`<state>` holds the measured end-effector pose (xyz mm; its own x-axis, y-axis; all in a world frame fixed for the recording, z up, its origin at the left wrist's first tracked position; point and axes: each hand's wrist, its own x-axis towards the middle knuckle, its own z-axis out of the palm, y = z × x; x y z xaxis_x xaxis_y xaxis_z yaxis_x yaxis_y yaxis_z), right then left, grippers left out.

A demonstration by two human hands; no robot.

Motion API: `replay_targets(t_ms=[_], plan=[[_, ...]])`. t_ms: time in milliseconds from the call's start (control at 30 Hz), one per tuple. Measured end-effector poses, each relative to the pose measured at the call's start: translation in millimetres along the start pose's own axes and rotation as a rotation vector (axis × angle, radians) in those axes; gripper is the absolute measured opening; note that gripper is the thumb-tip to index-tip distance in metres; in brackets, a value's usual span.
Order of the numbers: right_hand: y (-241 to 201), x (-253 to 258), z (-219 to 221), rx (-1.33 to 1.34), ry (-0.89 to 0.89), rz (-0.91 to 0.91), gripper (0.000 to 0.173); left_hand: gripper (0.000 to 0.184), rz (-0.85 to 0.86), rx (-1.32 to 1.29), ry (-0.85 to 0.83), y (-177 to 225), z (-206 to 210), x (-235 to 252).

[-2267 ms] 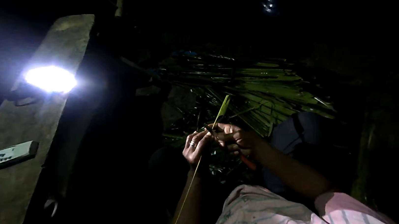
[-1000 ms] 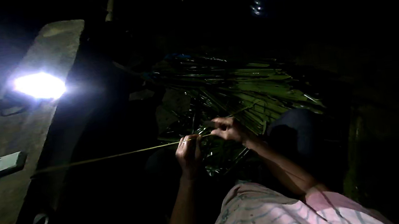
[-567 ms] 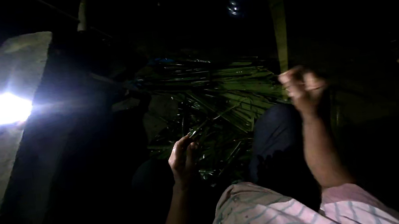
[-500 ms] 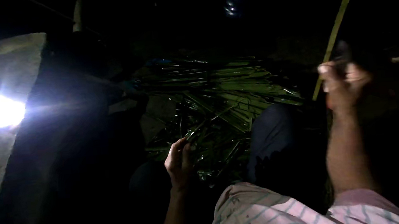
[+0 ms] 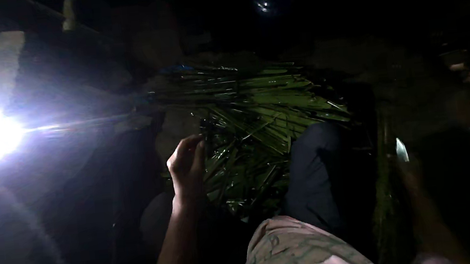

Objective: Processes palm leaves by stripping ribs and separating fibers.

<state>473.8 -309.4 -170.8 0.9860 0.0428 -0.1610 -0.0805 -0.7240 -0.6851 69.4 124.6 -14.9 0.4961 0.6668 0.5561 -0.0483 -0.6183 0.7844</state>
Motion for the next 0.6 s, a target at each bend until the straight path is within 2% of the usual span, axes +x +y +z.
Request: replay_targets(t_ms=[133, 200, 233, 300, 400, 433, 500, 600], plan=[[-174, -24, 16, -0.021, -0.132, -0.452, 0.047, 0.019, -0.153, 0.002, -0.023, -15, 2, 27], [-240, -41, 47, -0.03, -0.16, -0.74, 0.034, 0.021, -0.249, 0.062, -0.028, -36, 7, 29], [-270, -52, 68, -0.05, -0.225, -0.831, 0.031, 0.021, -0.312, 0.125, -0.04, -46, 9, 28], [-312, -69, 124, -0.194, -0.485, -0.902, 0.029, 0.023, -0.42, 0.274, -0.093, -57, 10, 24], [-331, -83, 236, -0.611, -0.87, -0.857, 0.03, 0.026, -0.401, 0.433, -0.141, -64, 6, 22], [-318, -84, 271, -0.691, -0.907, -0.822, 0.027, 0.026, -0.399, 0.468, -0.153, -65, 3, 22], [-281, -85, 314, -0.737, -0.915, -0.725, 0.029, 0.025, -0.419, 0.52, -0.163, -68, -2, 22], [-239, -89, 333, -0.799, -0.913, -0.558, 0.04, 0.029, -0.51, 0.585, -0.19, -65, -8, 26]])
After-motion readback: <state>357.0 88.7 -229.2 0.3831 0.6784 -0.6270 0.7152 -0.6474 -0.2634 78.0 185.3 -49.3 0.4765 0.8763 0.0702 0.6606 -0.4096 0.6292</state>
